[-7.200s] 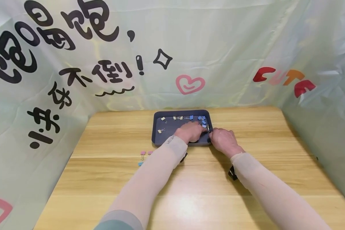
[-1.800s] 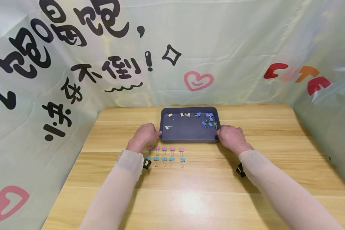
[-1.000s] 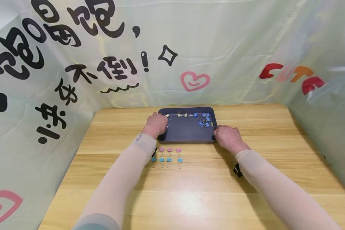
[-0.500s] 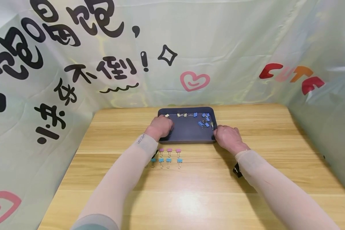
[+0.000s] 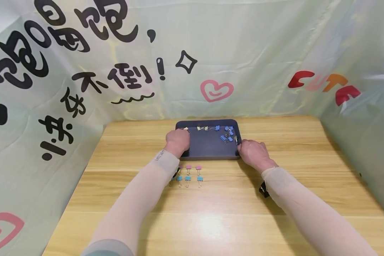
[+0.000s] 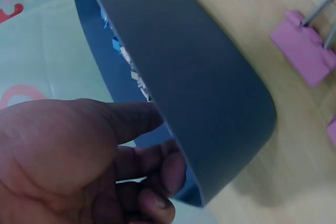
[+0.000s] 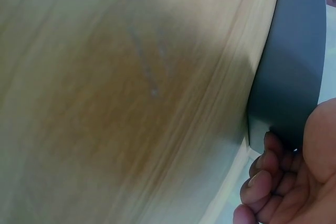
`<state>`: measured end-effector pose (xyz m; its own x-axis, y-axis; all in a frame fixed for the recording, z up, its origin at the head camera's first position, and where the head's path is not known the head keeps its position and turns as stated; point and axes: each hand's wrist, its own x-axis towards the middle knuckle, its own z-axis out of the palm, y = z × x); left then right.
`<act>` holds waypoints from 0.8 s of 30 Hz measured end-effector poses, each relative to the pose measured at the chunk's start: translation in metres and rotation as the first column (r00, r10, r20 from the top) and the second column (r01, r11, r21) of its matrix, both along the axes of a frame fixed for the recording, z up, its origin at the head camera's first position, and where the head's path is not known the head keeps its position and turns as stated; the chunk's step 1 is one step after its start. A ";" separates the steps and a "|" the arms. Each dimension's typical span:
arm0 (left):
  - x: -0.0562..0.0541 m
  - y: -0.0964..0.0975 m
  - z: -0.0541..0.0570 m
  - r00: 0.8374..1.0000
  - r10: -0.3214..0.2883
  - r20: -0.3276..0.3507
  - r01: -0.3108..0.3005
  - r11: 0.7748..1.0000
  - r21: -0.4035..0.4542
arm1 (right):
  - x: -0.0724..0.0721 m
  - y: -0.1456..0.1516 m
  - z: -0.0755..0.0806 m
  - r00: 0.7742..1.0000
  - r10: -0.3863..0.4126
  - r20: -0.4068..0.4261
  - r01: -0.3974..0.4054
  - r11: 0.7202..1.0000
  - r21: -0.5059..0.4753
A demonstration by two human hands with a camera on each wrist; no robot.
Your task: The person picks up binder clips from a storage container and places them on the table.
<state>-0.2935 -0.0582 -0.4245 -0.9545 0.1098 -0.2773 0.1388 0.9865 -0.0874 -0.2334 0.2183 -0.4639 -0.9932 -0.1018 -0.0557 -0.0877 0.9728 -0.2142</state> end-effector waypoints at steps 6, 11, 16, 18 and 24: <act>0.000 0.008 -0.002 0.998 0.063 0.032 -0.063 0.998 -0.010 | 0.000 0.000 0.000 1.000 -0.004 0.001 0.004 1.000 -0.001; -0.002 0.008 -0.004 0.999 0.035 0.030 -0.036 0.999 0.035 | 0.000 0.000 0.001 1.000 -0.003 0.001 0.003 1.000 0.001; -0.002 0.006 -0.005 0.999 0.034 0.029 -0.036 0.996 0.076 | -0.001 0.000 0.002 1.000 0.000 -0.001 0.000 1.000 0.007; -0.002 0.005 -0.005 0.999 0.043 0.029 -0.045 0.996 0.072 | -0.001 0.000 0.002 1.000 0.000 -0.001 0.000 1.000 0.006; -0.002 0.003 -0.006 0.999 0.042 0.024 -0.044 0.996 0.084 | -0.001 0.000 0.001 1.000 0.002 -0.002 -0.002 1.000 0.003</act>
<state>-0.2955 -0.0554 -0.4304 -0.9525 0.0923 -0.2904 0.0968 0.9953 -0.0012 -0.2340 0.2178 -0.4634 -0.9931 -0.1038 -0.0544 -0.0902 0.9734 -0.2107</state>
